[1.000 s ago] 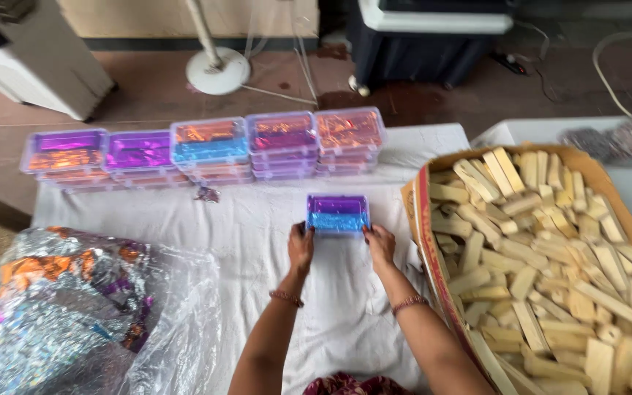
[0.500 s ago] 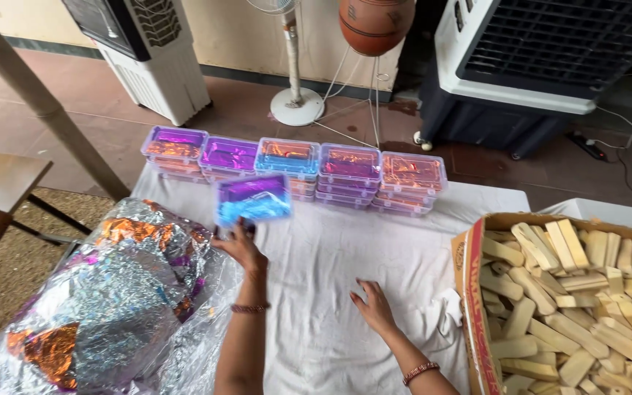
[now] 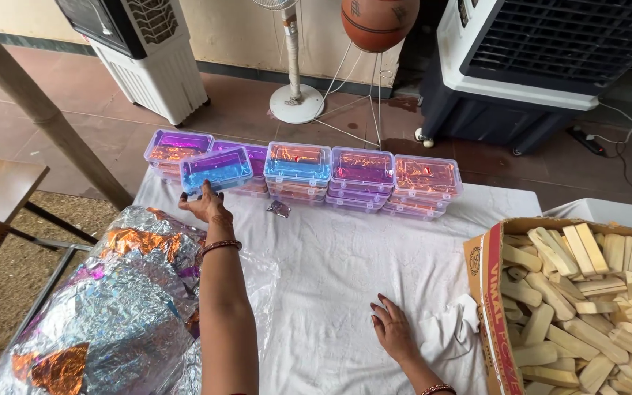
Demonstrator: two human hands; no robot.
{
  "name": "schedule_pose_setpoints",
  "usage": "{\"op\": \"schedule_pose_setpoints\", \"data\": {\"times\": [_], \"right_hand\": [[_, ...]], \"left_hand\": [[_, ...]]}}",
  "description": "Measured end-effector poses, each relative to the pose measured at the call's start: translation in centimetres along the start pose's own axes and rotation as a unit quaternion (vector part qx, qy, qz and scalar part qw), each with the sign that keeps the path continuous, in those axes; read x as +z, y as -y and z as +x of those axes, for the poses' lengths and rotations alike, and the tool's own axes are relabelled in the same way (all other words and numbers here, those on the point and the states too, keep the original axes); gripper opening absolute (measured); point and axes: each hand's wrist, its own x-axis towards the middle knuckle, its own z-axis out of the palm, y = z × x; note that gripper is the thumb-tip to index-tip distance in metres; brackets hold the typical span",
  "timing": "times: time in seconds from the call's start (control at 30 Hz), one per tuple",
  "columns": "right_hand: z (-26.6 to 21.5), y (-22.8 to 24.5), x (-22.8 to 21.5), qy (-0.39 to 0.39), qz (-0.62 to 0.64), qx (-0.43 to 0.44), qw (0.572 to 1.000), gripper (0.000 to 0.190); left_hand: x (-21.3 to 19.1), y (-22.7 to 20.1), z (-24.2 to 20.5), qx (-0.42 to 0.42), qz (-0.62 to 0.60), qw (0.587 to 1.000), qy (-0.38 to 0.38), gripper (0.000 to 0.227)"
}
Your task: Packing rectangular wood blocks into small purple plastic containers.
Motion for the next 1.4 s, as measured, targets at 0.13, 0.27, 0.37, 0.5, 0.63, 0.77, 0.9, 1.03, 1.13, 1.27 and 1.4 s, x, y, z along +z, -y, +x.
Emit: {"op": "schedule_pose_setpoints", "data": {"times": [0.13,0.27,0.37,0.5,0.63,0.77,0.9,1.03,1.13,1.27,1.4], "right_hand": [[0.0,0.1,-0.1,0.006,0.001,0.005,1.0,0.029],[0.0,0.1,0.0,0.013,-0.015,0.012,1.0,0.029],[0.0,0.2,-0.1,0.015,-0.015,0.016,1.0,0.029],[0.0,0.2,-0.2,0.027,-0.011,0.029,0.999,0.03],[0.1,0.2,-0.2,0.025,-0.011,0.031,0.999,0.03],[0.2,0.5,-0.5,0.03,-0.013,0.032,0.999,0.03],[0.2,0.4,-0.6,-0.017,-0.004,-0.016,1.0,0.03],[0.1,0.7,-0.2,-0.048,-0.002,0.003,0.999,0.028],[0.6,0.7,-0.4,-0.04,-0.004,-0.019,0.999,0.027],[2.5,2.9,-5.4,0.127,0.018,0.078,0.989,0.025],[3.3,1.2,-12.9,-0.022,0.043,0.022,0.999,0.031]], "left_hand": [[1.9,2.0,2.2,-0.016,-0.017,0.999,0.038,0.078],[3.5,0.4,1.2,0.021,0.132,0.991,0.019,0.075],[3.9,-0.3,0.6,0.016,0.116,0.992,0.041,0.072],[4.3,0.1,1.3,0.015,0.107,0.993,0.05,0.07],[4.4,0.9,2.1,0.016,0.094,0.994,0.057,0.072],[4.1,0.6,0.6,0.023,0.127,0.991,0.044,0.07],[1.9,4.9,-0.9,0.005,-0.011,0.996,0.089,0.068],[-2.5,10.1,-8.4,-0.051,-0.008,0.984,0.172,0.057],[-6.9,13.7,-16.3,-0.093,0.068,0.955,0.273,0.045],[-11.5,17.0,-24.5,-0.07,0.287,0.853,0.431,0.041],[-13.8,16.4,-29.8,0.108,0.561,0.62,0.538,0.053]]}}
